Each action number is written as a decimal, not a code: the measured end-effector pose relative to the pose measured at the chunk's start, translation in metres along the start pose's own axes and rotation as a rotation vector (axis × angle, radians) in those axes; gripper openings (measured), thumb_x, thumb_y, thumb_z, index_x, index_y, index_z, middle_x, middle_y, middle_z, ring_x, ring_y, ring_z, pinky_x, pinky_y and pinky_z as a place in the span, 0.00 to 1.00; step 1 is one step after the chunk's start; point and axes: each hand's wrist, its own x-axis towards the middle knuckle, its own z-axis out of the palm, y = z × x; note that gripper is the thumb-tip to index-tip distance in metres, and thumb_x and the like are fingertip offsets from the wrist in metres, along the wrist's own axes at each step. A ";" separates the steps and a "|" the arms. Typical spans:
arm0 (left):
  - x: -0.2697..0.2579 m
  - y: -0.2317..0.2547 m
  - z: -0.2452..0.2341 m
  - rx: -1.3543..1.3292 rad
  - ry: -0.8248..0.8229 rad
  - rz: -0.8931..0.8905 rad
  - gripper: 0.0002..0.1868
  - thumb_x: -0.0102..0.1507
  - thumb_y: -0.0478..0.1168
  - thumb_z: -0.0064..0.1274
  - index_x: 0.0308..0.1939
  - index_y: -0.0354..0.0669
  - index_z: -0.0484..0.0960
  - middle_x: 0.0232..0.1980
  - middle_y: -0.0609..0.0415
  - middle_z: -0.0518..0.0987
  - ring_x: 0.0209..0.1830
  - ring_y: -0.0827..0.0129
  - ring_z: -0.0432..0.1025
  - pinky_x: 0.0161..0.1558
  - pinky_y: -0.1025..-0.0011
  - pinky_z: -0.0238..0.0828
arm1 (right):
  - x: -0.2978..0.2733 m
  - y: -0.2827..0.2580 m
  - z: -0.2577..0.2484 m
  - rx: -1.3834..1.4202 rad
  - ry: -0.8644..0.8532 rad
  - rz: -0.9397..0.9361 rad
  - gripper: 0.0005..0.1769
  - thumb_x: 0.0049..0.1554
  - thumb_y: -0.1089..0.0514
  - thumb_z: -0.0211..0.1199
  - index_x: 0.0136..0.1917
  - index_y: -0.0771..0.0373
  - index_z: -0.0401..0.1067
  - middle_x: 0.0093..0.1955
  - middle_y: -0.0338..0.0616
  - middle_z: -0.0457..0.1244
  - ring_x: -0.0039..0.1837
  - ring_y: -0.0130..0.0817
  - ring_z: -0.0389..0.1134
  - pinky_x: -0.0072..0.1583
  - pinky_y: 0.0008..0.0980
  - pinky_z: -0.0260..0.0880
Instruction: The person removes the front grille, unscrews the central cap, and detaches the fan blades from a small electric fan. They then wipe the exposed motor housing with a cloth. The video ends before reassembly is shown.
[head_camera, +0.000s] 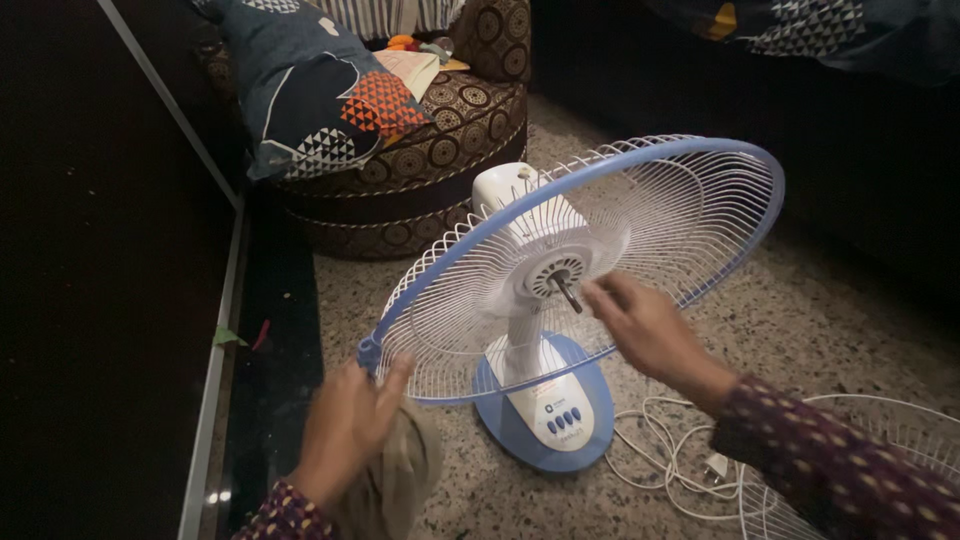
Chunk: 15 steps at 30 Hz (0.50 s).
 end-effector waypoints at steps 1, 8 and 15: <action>0.003 0.003 -0.002 0.055 -0.065 -0.087 0.32 0.69 0.59 0.44 0.25 0.33 0.82 0.24 0.37 0.80 0.25 0.43 0.77 0.33 0.52 0.73 | 0.004 -0.009 0.007 -0.063 0.011 0.006 0.25 0.64 0.41 0.51 0.60 0.63 0.70 0.57 0.50 0.69 0.56 0.37 0.72 0.57 0.40 0.72; -0.010 0.006 -0.006 -0.162 0.166 0.197 0.17 0.60 0.44 0.50 0.46 0.35 0.80 0.41 0.37 0.80 0.34 0.43 0.78 0.35 0.53 0.73 | 0.018 -0.035 0.028 -0.324 0.231 -0.208 0.32 0.57 0.39 0.62 0.59 0.69 0.63 0.54 0.57 0.63 0.52 0.46 0.70 0.52 0.42 0.72; -0.007 0.001 -0.006 -0.206 0.055 0.283 0.23 0.59 0.37 0.49 0.60 0.39 0.72 0.33 0.37 0.80 0.33 0.45 0.76 0.36 0.54 0.72 | 0.028 -0.020 0.043 -0.242 0.371 -0.426 0.36 0.55 0.45 0.70 0.60 0.69 0.53 0.58 0.59 0.54 0.51 0.49 0.67 0.51 0.46 0.73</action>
